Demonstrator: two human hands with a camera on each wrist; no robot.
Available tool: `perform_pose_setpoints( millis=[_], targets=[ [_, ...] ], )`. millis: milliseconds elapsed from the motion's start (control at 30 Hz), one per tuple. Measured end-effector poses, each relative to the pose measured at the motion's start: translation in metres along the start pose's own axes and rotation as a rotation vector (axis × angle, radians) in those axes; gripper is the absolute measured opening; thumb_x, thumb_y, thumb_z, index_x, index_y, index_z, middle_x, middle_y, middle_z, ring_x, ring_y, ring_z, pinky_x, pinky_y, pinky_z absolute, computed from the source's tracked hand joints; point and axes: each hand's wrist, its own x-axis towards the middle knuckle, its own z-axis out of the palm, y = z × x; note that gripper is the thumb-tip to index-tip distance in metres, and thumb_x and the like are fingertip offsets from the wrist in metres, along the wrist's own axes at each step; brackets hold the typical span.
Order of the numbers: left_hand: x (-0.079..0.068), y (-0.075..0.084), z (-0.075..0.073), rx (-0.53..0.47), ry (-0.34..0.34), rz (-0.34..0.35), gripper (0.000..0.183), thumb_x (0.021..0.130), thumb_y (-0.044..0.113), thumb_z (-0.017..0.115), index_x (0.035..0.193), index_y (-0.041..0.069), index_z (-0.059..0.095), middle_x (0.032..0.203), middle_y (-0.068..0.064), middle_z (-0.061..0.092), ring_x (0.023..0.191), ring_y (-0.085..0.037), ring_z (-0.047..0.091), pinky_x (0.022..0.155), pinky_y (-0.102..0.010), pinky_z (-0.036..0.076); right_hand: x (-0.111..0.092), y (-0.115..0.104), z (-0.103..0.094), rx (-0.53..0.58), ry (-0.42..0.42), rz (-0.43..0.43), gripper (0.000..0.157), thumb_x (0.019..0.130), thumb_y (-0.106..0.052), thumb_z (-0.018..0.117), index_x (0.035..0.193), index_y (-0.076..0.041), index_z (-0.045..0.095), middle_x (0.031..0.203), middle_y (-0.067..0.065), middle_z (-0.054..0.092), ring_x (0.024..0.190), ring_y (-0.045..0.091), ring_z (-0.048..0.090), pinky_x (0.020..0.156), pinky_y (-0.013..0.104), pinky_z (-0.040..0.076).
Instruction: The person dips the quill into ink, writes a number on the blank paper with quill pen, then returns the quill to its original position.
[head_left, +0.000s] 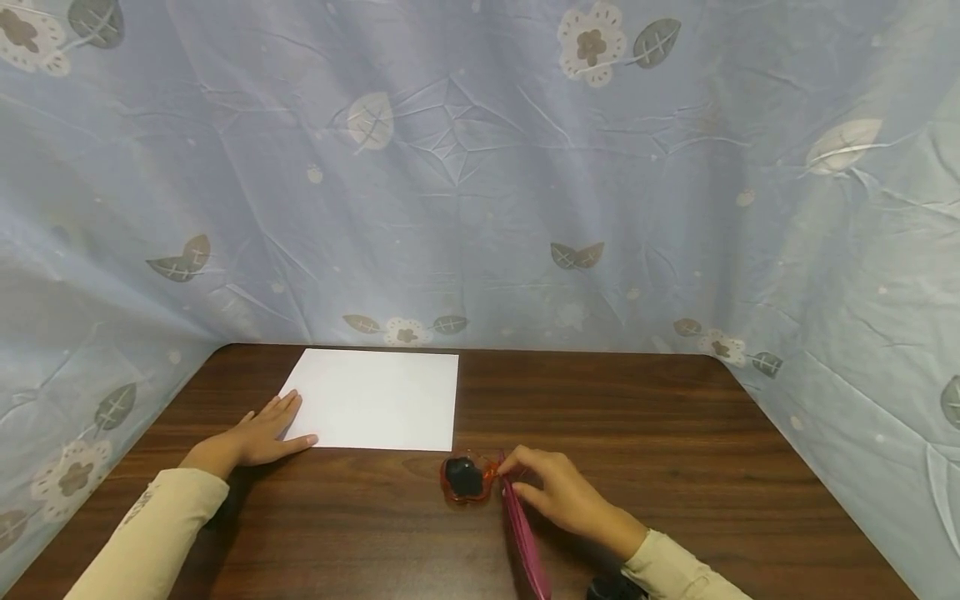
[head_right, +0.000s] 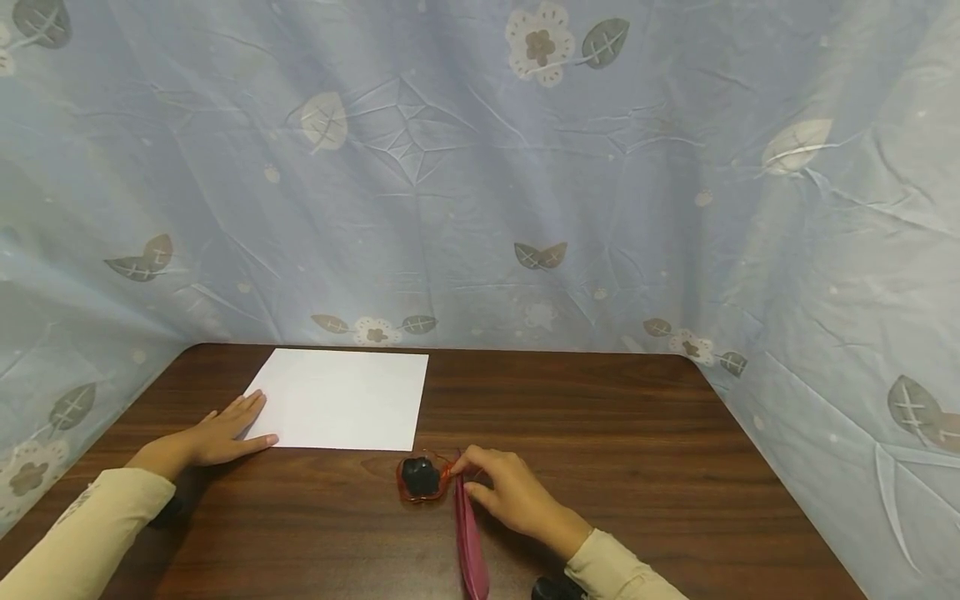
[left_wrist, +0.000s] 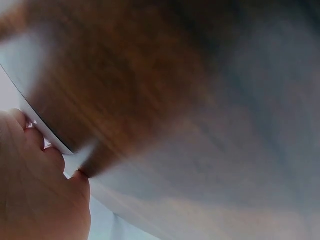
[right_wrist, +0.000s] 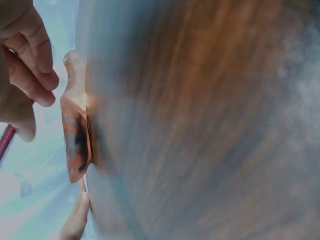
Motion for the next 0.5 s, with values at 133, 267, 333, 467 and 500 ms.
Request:
perform_pose_setpoints(
  millis=[133, 267, 333, 467, 500],
  targets=[
    [-0.002, 0.004, -0.002, 0.008, -0.005, -0.004, 0.104, 0.088, 0.067, 0.047, 0.148, -0.011, 0.014, 0.155, -0.031, 0.009, 0.140, -0.053, 0.005, 0.101, -0.076, 0.002, 0.002, -0.001, 0.000, 0.004, 0.077, -0.065, 0.020, 0.085, -0.001, 0.069, 0.102, -0.008, 0.061, 0.096, 0.005, 0.070, 0.086, 0.010, 0.066, 0.075, 0.025, 0.055],
    [-0.008, 0.016, -0.010, 0.000, -0.023, -0.003, 0.099, 0.090, 0.062, 0.049, 0.148, -0.012, 0.015, 0.154, -0.033, 0.009, 0.140, -0.053, 0.005, 0.102, -0.075, 0.003, 0.005, -0.007, -0.002, 0.090, 0.152, -0.154, 0.015, 0.087, 0.004, 0.065, 0.099, -0.003, 0.060, 0.087, 0.011, 0.067, 0.074, 0.008, 0.061, 0.062, 0.021, 0.053],
    [-0.012, 0.023, -0.014, 0.004, -0.033, -0.005, 0.097, 0.091, 0.059, 0.050, 0.147, -0.012, 0.016, 0.153, -0.034, 0.010, 0.139, -0.054, 0.005, 0.102, -0.075, 0.004, 0.006, -0.012, -0.003, 0.134, 0.181, -0.165, 0.015, 0.086, 0.007, 0.063, 0.098, -0.002, 0.060, 0.084, 0.014, 0.064, 0.069, 0.008, 0.056, 0.057, 0.019, 0.049],
    [-0.016, 0.031, -0.019, 0.022, -0.037, -0.010, 0.095, 0.091, 0.056, 0.052, 0.146, -0.013, 0.017, 0.152, -0.035, 0.011, 0.139, -0.054, 0.008, 0.102, -0.075, 0.007, 0.007, -0.025, -0.008, 0.191, 0.185, -0.107, 0.017, 0.085, 0.011, 0.063, 0.096, -0.001, 0.060, 0.081, 0.014, 0.061, 0.067, 0.009, 0.052, 0.056, 0.018, 0.045],
    [-0.017, 0.031, -0.019, 0.027, -0.036, -0.010, 0.095, 0.091, 0.056, 0.052, 0.146, -0.013, 0.018, 0.152, -0.035, 0.012, 0.138, -0.054, 0.008, 0.102, -0.075, 0.008, 0.007, -0.028, -0.010, 0.210, 0.181, -0.087, 0.016, 0.084, 0.011, 0.063, 0.096, -0.001, 0.060, 0.081, 0.014, 0.060, 0.067, 0.010, 0.052, 0.056, 0.019, 0.045]
  ],
)
